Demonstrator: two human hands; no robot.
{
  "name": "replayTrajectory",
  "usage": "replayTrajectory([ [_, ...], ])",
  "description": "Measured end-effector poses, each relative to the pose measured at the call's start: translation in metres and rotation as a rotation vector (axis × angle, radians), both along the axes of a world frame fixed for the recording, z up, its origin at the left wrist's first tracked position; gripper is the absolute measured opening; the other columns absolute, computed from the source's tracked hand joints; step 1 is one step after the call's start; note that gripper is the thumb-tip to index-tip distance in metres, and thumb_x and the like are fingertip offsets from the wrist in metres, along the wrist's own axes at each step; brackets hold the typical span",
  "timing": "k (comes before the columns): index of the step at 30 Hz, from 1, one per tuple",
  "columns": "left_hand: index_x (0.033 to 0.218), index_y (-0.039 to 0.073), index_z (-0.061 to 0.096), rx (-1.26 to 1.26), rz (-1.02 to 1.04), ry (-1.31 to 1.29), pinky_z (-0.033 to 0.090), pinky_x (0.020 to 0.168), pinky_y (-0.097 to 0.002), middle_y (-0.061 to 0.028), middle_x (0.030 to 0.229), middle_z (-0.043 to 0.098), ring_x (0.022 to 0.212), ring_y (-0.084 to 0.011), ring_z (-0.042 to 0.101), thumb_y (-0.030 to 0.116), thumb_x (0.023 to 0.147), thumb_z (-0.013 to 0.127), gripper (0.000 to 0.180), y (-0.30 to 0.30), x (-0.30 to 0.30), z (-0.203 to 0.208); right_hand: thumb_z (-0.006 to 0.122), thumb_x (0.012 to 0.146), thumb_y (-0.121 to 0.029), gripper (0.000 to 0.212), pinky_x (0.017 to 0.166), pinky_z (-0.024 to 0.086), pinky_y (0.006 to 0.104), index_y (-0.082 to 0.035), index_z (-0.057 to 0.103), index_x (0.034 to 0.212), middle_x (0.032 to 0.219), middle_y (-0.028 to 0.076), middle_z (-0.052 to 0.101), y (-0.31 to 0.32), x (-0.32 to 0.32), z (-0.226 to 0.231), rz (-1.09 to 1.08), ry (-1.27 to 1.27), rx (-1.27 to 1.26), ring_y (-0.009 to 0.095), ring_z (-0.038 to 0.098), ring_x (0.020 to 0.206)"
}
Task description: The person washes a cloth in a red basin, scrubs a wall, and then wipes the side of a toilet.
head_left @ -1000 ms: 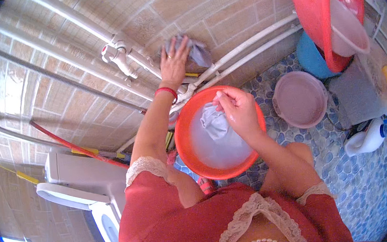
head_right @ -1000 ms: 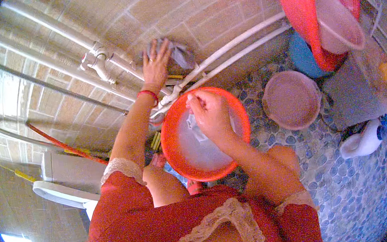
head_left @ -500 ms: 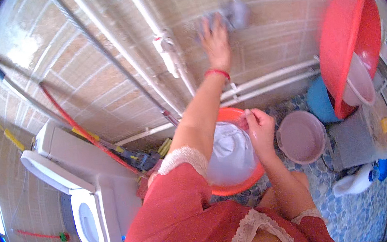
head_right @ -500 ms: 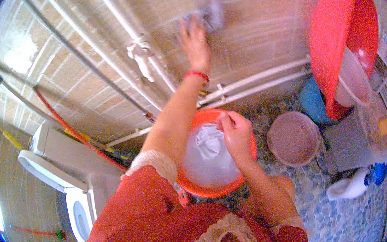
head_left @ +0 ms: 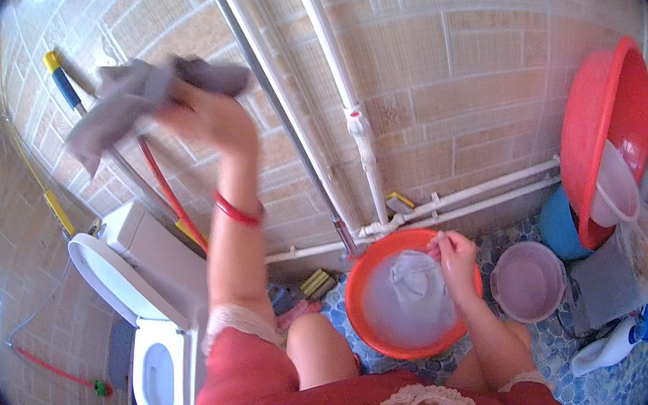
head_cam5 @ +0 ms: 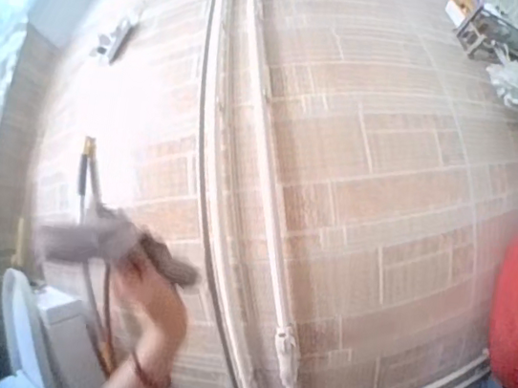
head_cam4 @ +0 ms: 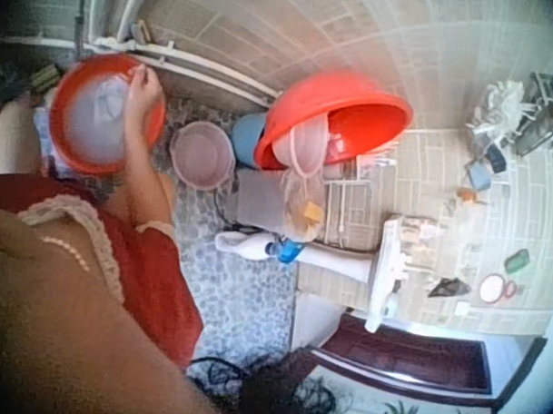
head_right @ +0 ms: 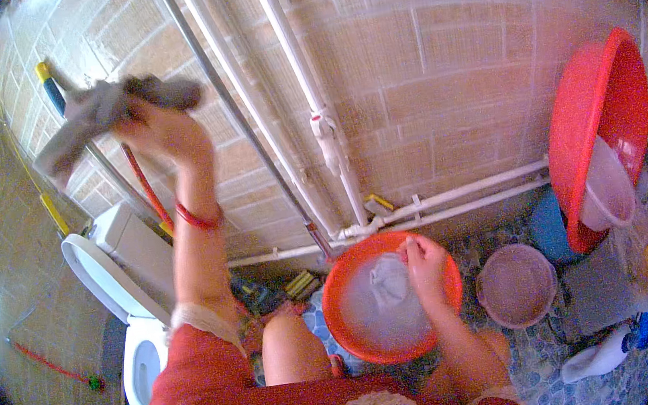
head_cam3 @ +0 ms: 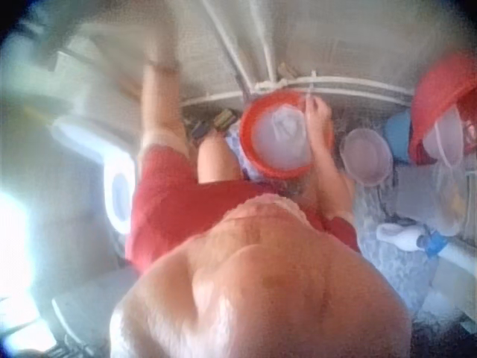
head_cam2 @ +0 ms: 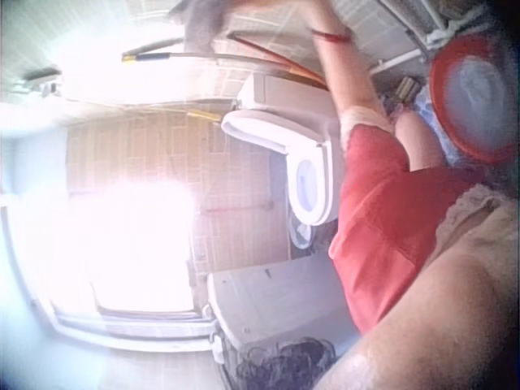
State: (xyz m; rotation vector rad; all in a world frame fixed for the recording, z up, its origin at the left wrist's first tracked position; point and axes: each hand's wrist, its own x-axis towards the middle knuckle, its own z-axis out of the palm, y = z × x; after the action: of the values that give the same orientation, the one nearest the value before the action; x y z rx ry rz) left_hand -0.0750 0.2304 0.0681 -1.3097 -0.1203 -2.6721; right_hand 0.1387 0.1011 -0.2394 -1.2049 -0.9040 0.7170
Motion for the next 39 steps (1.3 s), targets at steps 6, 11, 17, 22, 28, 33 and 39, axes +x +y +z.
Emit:
replayTrajectory([
  [6,0.072,0.002,0.061,-0.451,0.289,0.318,0.044,0.07,-0.0418,-0.017,0.088,0.06,0.082,-0.0302,0.057,0.01,0.073,0.051,0.013,0.093,-0.002,0.185,0.048,0.087,-0.012,0.024,0.05,0.044,0.0218,0.001,0.058,0.069,0.064,0.006,0.06,-0.002,0.009,-0.006,-0.008,-0.016,-0.021,0.01,0.054,0.053],
  [11,0.114,0.001,0.05,0.165,1.086,0.521,0.024,0.103,-0.0394,-0.0184,0.123,0.045,0.121,-0.0319,0.033,0.015,0.084,0.036,0.036,0.124,0.06,0.261,0.05,0.087,-0.013,0.021,0.053,0.045,0.0239,0.0,0.057,0.072,0.066,0.006,0.06,-0.001,0.012,-0.009,0.008,0.08,-0.14,0.011,0.055,0.056],
  [17,0.078,0.003,0.059,-0.366,0.616,0.613,0.048,0.063,-0.0397,-0.0158,0.068,0.059,0.068,-0.035,0.059,0.019,0.087,0.036,0.029,0.13,0.063,0.195,0.049,0.087,-0.014,0.022,0.053,0.045,0.0241,0.0,0.057,0.071,0.066,0.006,0.06,0.006,0.015,-0.003,-0.001,0.148,-0.09,0.011,0.055,0.057],
  [22,0.079,0.001,0.059,-0.45,0.944,0.831,0.045,0.069,-0.0431,-0.0179,0.082,0.059,0.075,-0.033,0.058,0.011,0.075,0.047,0.016,0.124,0.054,0.086,0.048,0.087,-0.015,0.024,0.053,0.045,0.024,0.0,0.058,0.071,0.066,0.005,0.059,0.012,0.003,-0.025,0.067,0.156,-0.139,0.011,0.055,0.057],
  [28,0.093,0.002,0.056,-0.209,0.629,0.674,0.042,0.085,-0.0419,-0.0169,0.097,0.056,0.095,-0.0338,0.051,0.002,0.077,0.048,0.018,0.122,0.06,-0.053,0.047,0.088,-0.016,0.026,0.055,0.044,0.0252,0.0,0.058,0.071,0.065,0.004,0.058,0.001,-0.012,-0.016,0.146,0.138,-0.124,0.011,0.054,0.057],
  [33,0.096,0.007,0.059,-0.384,0.448,0.861,0.035,0.097,-0.0419,-0.0164,0.11,0.052,0.105,-0.036,0.048,0.003,0.074,0.051,0.024,0.086,0.051,-0.148,0.048,0.088,-0.018,0.027,0.055,0.044,0.0255,0.0,0.058,0.07,0.064,0.004,0.058,-0.005,-0.009,-0.018,0.11,-0.008,-0.124,0.011,0.053,0.057],
  [39,0.097,0.002,0.055,-0.514,0.474,1.013,0.041,0.082,-0.0347,-0.0116,0.102,0.056,0.094,-0.027,0.052,0.001,0.078,0.046,0.022,0.109,0.028,-0.171,0.049,0.087,-0.014,0.024,0.051,0.044,0.0227,0.001,0.059,0.072,0.065,0.007,0.06,0.0,-0.002,-0.011,0.066,0.049,-0.014,0.011,0.054,0.054],
])
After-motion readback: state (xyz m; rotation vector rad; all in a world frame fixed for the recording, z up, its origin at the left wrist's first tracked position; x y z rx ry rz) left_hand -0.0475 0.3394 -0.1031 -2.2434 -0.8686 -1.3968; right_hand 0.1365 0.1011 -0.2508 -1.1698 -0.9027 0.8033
